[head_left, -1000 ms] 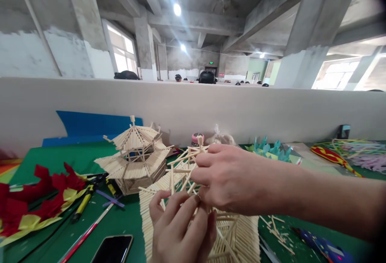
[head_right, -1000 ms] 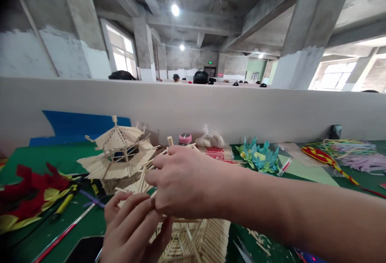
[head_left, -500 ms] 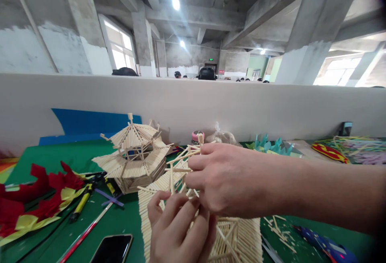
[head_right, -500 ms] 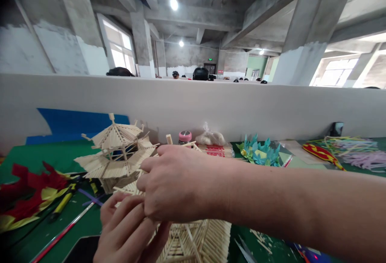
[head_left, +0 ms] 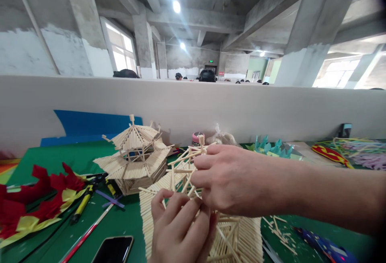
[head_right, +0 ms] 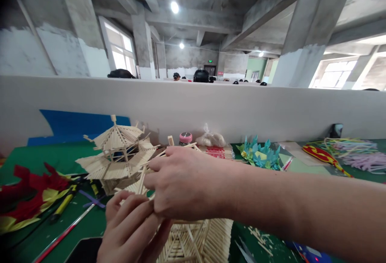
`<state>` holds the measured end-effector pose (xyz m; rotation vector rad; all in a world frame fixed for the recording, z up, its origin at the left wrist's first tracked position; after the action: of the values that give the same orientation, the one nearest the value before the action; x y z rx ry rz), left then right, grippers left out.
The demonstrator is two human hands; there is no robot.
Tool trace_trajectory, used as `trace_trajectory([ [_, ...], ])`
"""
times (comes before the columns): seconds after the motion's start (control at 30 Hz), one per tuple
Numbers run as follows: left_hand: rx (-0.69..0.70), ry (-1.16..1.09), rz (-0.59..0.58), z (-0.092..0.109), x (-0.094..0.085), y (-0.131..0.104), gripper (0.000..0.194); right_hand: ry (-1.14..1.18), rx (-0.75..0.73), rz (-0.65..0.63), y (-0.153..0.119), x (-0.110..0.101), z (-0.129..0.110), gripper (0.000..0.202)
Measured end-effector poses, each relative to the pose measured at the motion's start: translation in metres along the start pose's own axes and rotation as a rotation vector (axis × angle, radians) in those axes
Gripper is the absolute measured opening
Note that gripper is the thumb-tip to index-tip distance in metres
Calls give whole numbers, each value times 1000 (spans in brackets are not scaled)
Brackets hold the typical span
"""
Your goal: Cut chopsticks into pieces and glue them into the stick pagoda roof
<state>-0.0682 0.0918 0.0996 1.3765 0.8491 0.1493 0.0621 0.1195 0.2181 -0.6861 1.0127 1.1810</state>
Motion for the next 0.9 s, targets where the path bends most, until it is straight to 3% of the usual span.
trace_trajectory([
  [0.07,0,-2,19,-1,0,0,12,-9,59,9,-8,-4,0,19],
  [0.17,11,-11,19,-1,0,1,15,30,278,51,-25,-4,-3,13],
  [0.27,10,-3,30,-1,0,2,12,140,495,140,-41,7,-11,15],
  [0.37,8,9,48,-1,1,2,8,252,605,148,-51,26,-20,15],
  [0.5,17,27,51,0,0,0,8,352,651,162,-54,42,-28,8],
  [0.9,88,34,-1,-4,-8,4,11,429,617,253,-49,46,-30,20],
])
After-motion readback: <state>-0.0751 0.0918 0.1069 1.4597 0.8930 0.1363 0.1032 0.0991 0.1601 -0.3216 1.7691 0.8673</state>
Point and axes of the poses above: each hand's wrist, its own y-axis towards the middle knuckle, its own x-axis out of the palm, z = x × y, the point moved 1 cm from there along y, towards the middle knuckle, and after that the axes turned 8 degrees about x, right-handed, at the moved point
